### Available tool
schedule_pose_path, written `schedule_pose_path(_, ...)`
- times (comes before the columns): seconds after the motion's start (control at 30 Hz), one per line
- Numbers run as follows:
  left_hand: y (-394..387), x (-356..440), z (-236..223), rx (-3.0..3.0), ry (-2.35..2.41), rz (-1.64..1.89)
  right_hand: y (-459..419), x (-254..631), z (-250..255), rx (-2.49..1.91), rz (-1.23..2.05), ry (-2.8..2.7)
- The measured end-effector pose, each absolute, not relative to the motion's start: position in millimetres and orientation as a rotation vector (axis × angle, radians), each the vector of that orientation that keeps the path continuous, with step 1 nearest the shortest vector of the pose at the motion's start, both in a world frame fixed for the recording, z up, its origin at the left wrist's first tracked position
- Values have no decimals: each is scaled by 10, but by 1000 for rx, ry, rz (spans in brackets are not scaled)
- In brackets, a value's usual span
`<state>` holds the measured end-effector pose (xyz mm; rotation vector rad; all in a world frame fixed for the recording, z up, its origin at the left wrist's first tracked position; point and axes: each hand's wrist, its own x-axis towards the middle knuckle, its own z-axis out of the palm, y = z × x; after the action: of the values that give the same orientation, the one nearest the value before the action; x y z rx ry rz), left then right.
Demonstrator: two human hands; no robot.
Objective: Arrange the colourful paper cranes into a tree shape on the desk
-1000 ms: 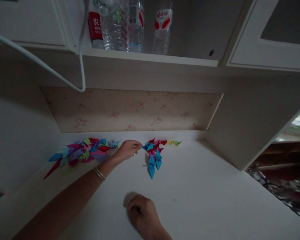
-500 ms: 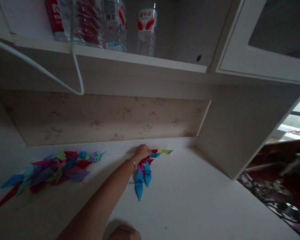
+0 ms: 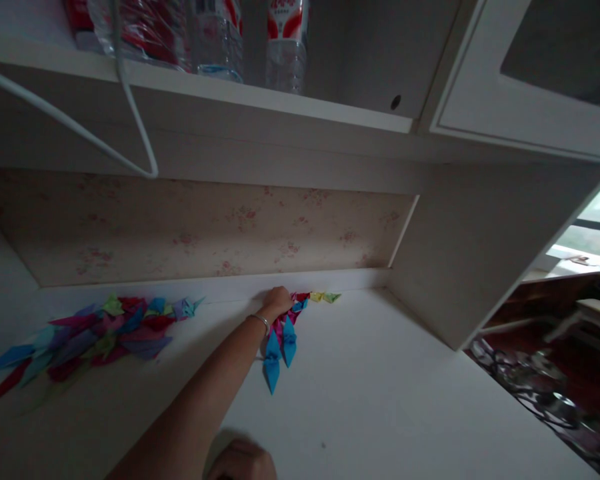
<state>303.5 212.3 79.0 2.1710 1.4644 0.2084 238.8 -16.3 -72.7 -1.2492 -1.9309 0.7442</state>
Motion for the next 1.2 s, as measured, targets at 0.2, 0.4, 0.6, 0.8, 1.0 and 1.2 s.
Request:
schedule_pose_path(0.2,1992,2795,953,2186,1300,435,-309,2404,-415,-1220,736,-1798)
schedule_pose_path(0.4,1365,2052,924,2102,1201,751,-458,2450,-94,-1183,785,-1644)
schedule_pose_path(0.6,438,897,441,1779,1333,887,-570,2463,52,-1242,845,-1669)
schedule_pose_path(0.8,27,83,-46,1382,1453,1076,-638,2426,77,-1299,831,-1674)
schedule_pose_path(1.0,-158,-36,101,1518,1408,909,-664,2380,45,-1409,744,-1648)
schedule_pose_path(1.2,-155,-79,126,1481,1345,852,-590,2246,15,-1536,695,-1754)
